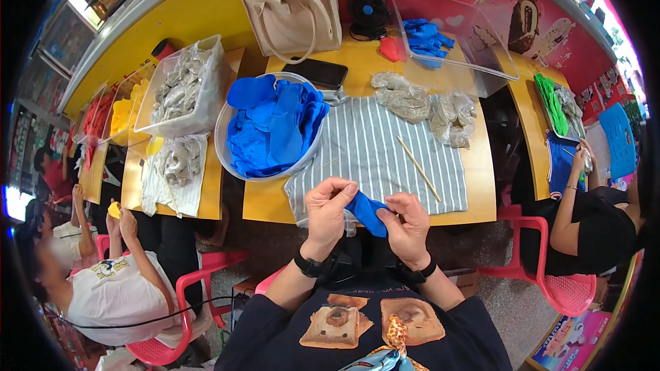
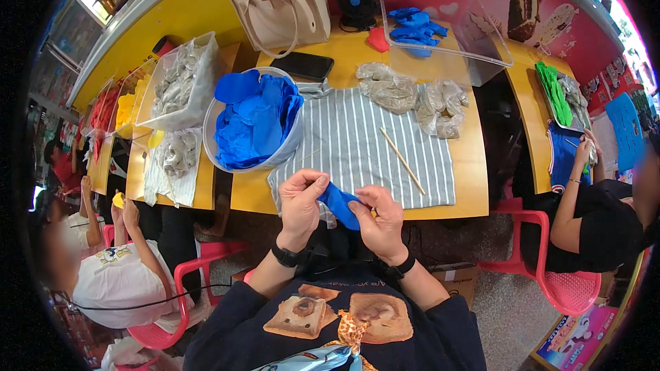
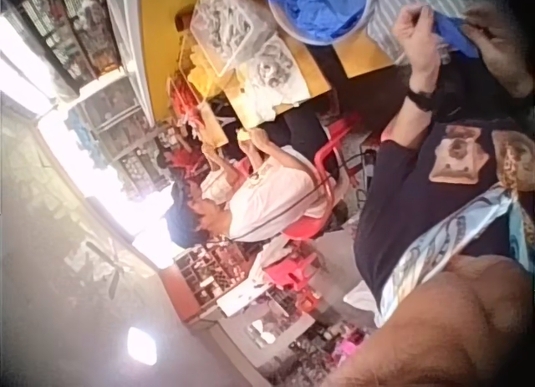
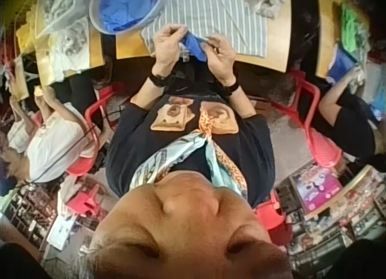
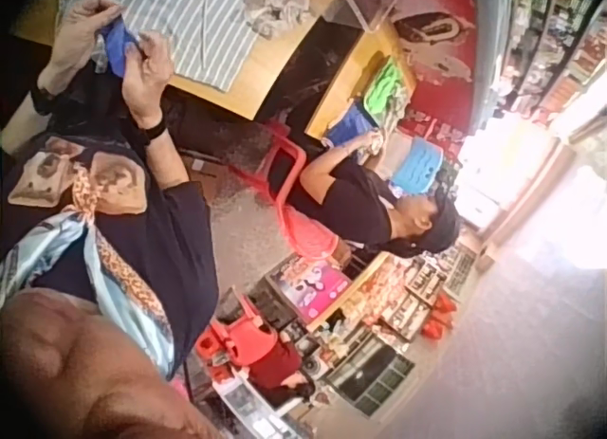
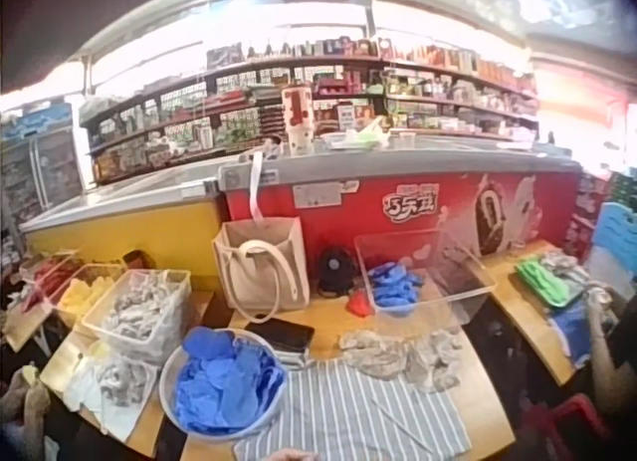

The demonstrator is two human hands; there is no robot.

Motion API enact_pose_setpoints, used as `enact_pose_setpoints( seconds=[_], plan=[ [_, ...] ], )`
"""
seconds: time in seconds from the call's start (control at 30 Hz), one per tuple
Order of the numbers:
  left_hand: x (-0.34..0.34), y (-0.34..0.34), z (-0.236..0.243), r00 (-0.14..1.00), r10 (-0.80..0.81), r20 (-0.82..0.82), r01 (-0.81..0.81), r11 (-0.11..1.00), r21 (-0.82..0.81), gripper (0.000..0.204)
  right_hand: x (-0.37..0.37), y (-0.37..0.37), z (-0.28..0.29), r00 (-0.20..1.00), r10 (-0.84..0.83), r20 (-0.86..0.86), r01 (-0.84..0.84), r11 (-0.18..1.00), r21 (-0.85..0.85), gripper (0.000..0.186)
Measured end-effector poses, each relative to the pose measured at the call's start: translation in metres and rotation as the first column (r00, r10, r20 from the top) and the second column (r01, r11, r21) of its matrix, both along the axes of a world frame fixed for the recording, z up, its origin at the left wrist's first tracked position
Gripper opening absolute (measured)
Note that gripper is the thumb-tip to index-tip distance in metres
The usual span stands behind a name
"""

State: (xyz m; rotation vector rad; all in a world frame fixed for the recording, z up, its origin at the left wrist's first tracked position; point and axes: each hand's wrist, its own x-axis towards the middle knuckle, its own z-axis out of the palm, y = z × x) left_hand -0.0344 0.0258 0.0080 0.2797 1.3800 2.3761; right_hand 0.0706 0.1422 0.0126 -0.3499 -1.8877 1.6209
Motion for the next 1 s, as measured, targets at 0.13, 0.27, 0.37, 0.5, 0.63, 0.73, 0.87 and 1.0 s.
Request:
enact_pose_setpoints(
  seconds=[0.13,0.27,0.37,0.5,0.63,0.73,0.87,1.0],
  plan=[
    [0.0,0.005,0.002,0.989,-0.106,0.102,0.102,0.994,0.039,0.005,0.004,0.01,0.0,0.999,0.001,0.046,0.0,1.0,-0.001,0.029],
    [0.008,0.004,0.003,0.929,-0.237,0.286,0.21,0.97,0.121,0.007,0.005,0.015,0.0,0.995,0.055,0.089,-0.045,0.993,-0.113,0.027],
    [-0.003,0.002,-0.009,0.957,-0.224,0.184,0.238,0.97,-0.054,0.01,0.001,0.026,0.014,0.95,0.229,0.211,-0.215,0.973,-0.089,0.023],
    [-0.021,0.012,-0.002,0.903,-0.139,-0.407,-0.094,0.86,-0.502,0.019,-0.034,0.085,0.03,0.939,0.103,0.328,-0.251,0.858,0.449,0.026],
    [-0.01,-0.005,0.061,0.662,0.094,-0.743,-0.441,0.851,-0.285,0.018,-0.087,0.135,0.042,0.954,-0.056,0.294,-0.194,0.631,0.751,0.028],
    [0.01,-0.053,0.108,0.664,0.15,-0.732,-0.27,0.962,-0.048,0.005,-0.111,0.154,0.031,0.93,-0.146,0.337,-0.211,0.537,0.817,0.031],
    [0.034,-0.072,0.156,0.601,0.559,-0.572,-0.231,0.806,0.545,0.009,-0.13,0.156,0.011,0.872,-0.263,0.413,-0.281,0.422,0.862,0.033],
    [0.037,-0.066,0.171,0.658,0.537,-0.527,-0.003,0.703,0.711,0.014,-0.133,0.154,0.002,0.855,-0.304,0.419,-0.325,0.315,0.892,0.02]
  ],
)
